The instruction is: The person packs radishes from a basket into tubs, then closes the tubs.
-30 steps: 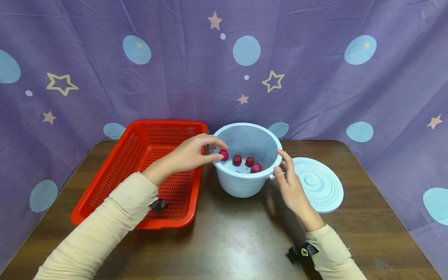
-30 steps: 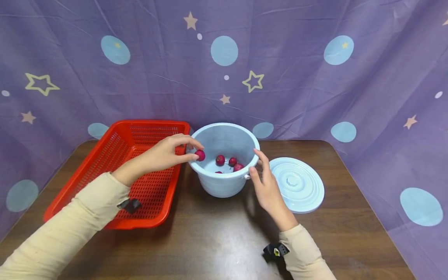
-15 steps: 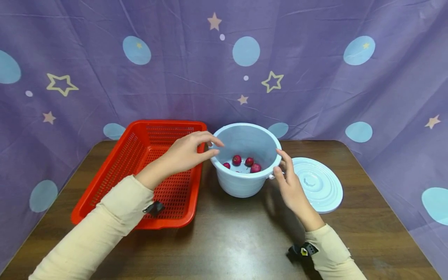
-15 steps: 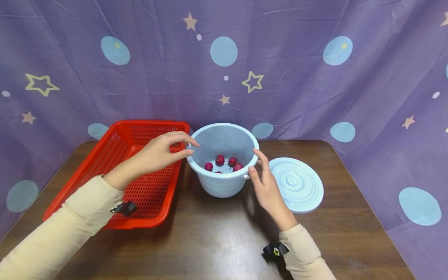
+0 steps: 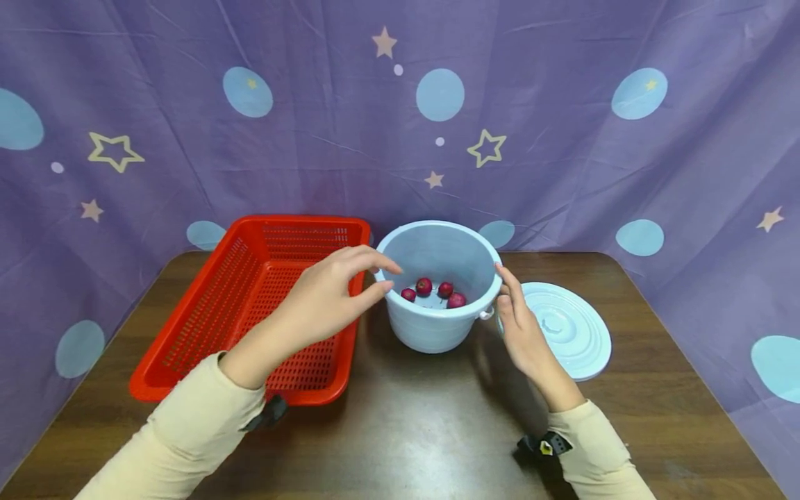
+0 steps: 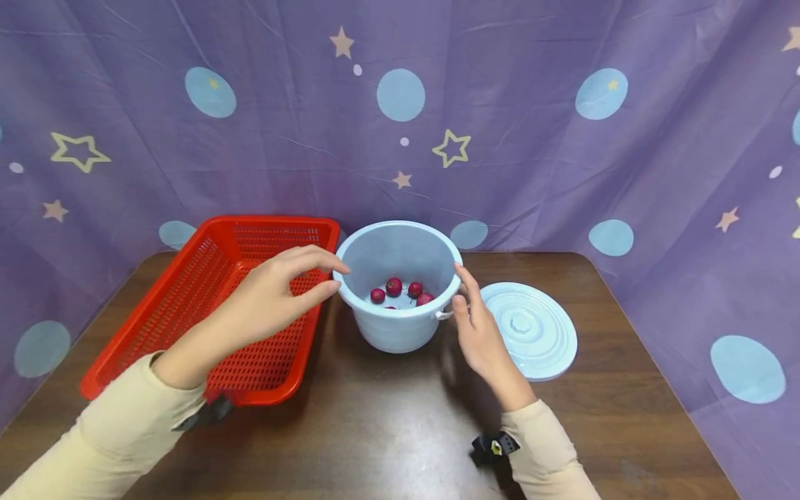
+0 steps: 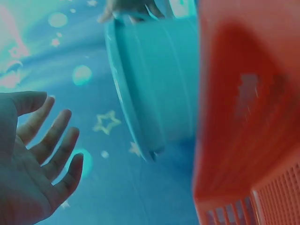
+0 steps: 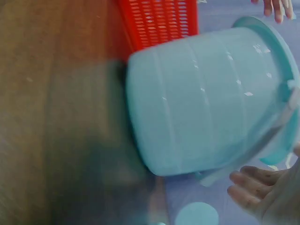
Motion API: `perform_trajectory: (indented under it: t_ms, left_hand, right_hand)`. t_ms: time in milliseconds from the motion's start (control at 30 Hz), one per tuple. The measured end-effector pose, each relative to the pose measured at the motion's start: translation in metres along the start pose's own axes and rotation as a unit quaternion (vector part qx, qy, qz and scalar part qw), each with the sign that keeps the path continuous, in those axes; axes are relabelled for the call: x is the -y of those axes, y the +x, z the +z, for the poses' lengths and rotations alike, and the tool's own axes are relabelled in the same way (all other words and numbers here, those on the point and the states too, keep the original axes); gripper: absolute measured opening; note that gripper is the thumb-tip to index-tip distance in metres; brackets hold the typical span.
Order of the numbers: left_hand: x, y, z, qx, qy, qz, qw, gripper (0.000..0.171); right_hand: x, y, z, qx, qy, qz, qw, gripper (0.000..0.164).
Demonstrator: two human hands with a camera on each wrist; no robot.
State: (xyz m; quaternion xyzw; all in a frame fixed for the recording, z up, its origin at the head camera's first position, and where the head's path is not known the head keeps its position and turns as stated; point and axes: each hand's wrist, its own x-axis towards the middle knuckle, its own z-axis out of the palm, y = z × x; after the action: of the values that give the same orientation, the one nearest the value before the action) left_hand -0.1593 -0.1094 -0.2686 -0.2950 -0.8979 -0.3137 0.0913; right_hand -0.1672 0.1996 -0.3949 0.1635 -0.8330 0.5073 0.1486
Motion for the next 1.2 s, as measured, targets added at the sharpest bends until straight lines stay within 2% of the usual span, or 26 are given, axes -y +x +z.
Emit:
perform_trajectory:
  t_ms: [133,233,333,433,567,700,800,1000,1200]
  left_hand:
    - [-0.017,-0.014,0.006,-0.011,-0.026,0.027,0.9992,0.019]
    - [-0.029,-0.027,0.013,-0.013,-0.047,0.046,0.9977,0.02]
    - [-0.038,-0.039,0.023,-0.007,-0.065,0.055,0.9964,0.021]
    - [-0.045,-0.047,0.04,0.01,-0.078,0.058,0.9952,0.019]
    - [-0.048,-0.05,0.074,0.041,-0.096,0.055,0.993,0.02]
    - [-0.044,-0.047,0.112,0.07,-0.101,0.046,0.9914,0.023]
    - [-0.041,-0.042,0.136,0.092,-0.083,0.042,0.9914,0.028]
    - [-0.039,-0.025,0.165,0.137,-0.059,0.021,0.9886,0.043]
    - [-0.043,-0.005,0.197,0.148,-0.069,-0.02,0.9863,0.05]
  right_hand:
    - [0.006,0.001,-0.013,-0.013,0.003,0.003,1.0,0.05]
    - [0.006,-0.002,-0.024,-0.029,0.025,0.009,0.999,0.051]
    - [0.002,-0.009,-0.038,-0.049,0.035,-0.003,0.998,0.052]
    - [-0.003,-0.017,-0.053,-0.063,0.024,-0.023,0.997,0.05]
    - [-0.007,-0.028,-0.075,-0.061,0.002,-0.035,0.997,0.047]
    - [-0.013,-0.037,-0.095,-0.045,-0.04,-0.025,0.998,0.043]
    - [-0.021,-0.046,-0.109,-0.025,-0.068,-0.009,0.997,0.043]
    - [-0.041,-0.064,-0.13,0.007,-0.103,0.005,0.995,0.049]
    - [-0.056,-0.075,-0.149,0.047,-0.136,0.038,0.989,0.057]
